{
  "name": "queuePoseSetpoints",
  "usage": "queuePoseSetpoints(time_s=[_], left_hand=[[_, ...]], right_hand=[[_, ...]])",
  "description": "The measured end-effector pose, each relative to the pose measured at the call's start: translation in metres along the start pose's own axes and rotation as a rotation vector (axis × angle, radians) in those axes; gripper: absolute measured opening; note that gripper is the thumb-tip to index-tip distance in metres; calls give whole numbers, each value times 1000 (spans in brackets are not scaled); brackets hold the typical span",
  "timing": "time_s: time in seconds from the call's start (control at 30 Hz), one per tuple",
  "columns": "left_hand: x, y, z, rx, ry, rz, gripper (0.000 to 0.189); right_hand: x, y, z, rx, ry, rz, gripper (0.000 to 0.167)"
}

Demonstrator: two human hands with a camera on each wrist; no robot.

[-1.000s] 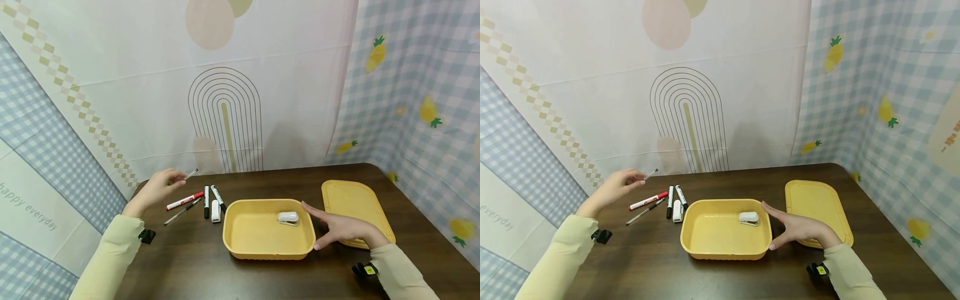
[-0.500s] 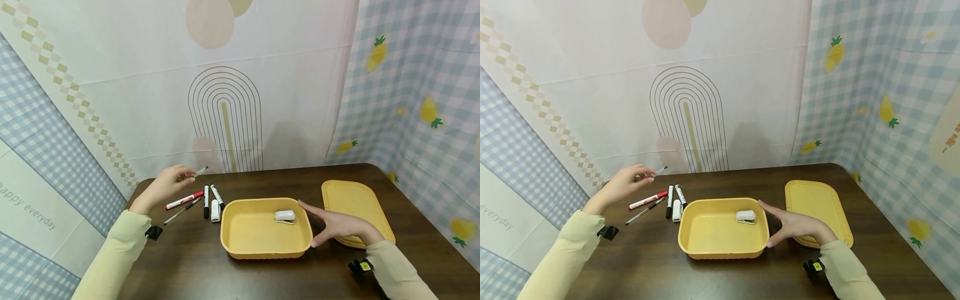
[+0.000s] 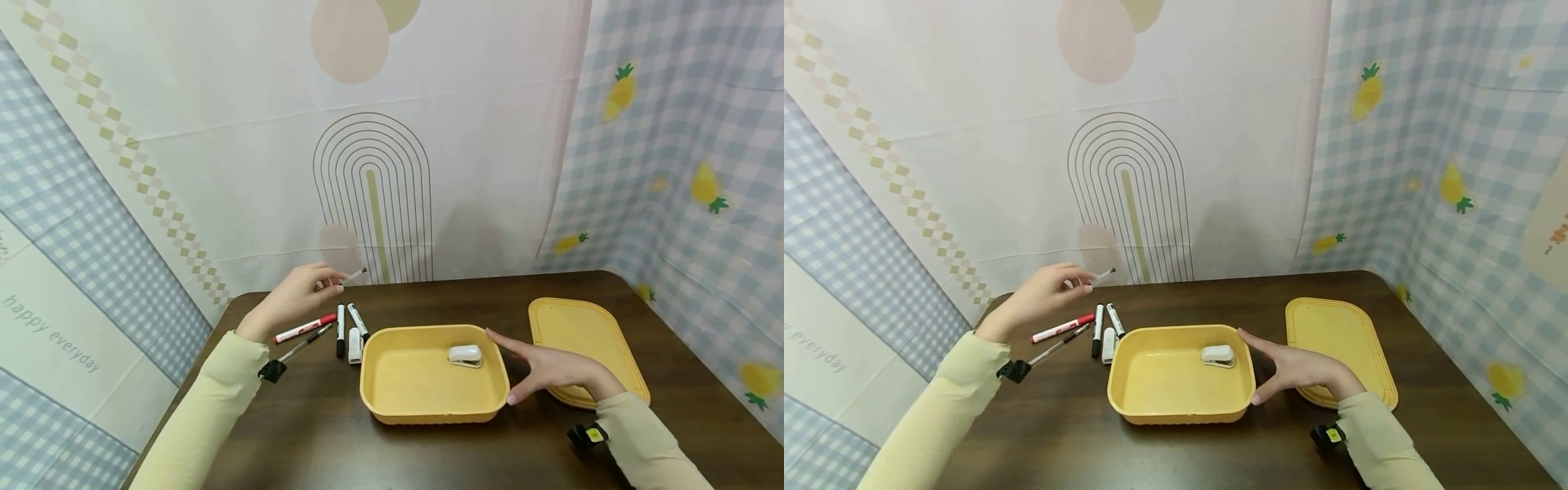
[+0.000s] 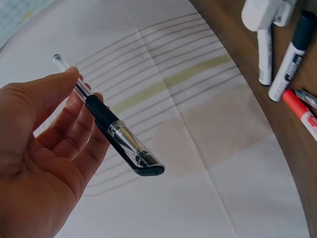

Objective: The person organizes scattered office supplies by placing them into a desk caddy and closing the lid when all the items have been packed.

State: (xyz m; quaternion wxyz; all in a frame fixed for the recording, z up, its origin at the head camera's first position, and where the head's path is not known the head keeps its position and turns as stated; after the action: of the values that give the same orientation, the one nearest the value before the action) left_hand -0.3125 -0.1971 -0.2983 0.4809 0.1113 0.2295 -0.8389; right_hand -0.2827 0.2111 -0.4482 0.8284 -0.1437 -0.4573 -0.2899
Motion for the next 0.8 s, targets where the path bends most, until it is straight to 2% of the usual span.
queuePoseSetpoints(time_s=[0.27,0.5,0.8], left_hand=[[-13,-13,-12,34,14,-10,22],[-26,-19,-25,51,20,-85,24],[-43,-26,-41,106,39,-117,24]], right_hand=[[3,-2,-1,1,15,-12,114],[2,0,-2,-4,12,-22,114],[1,-1,-1,-11,15,-21,115]])
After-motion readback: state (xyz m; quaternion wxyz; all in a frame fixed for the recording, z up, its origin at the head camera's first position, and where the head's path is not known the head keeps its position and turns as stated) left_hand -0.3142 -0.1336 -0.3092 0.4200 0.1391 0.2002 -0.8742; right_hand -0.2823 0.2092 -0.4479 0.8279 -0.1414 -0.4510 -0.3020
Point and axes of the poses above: each hand's wrist, its own y-axis away from the middle knuckle, its own z-axis out of the back of the hand, x = y × z, the point moved 5 cm from there along -y, towards the middle knuckle, and after that the axes turned 8 degrees about z, right-handed, at the moved point
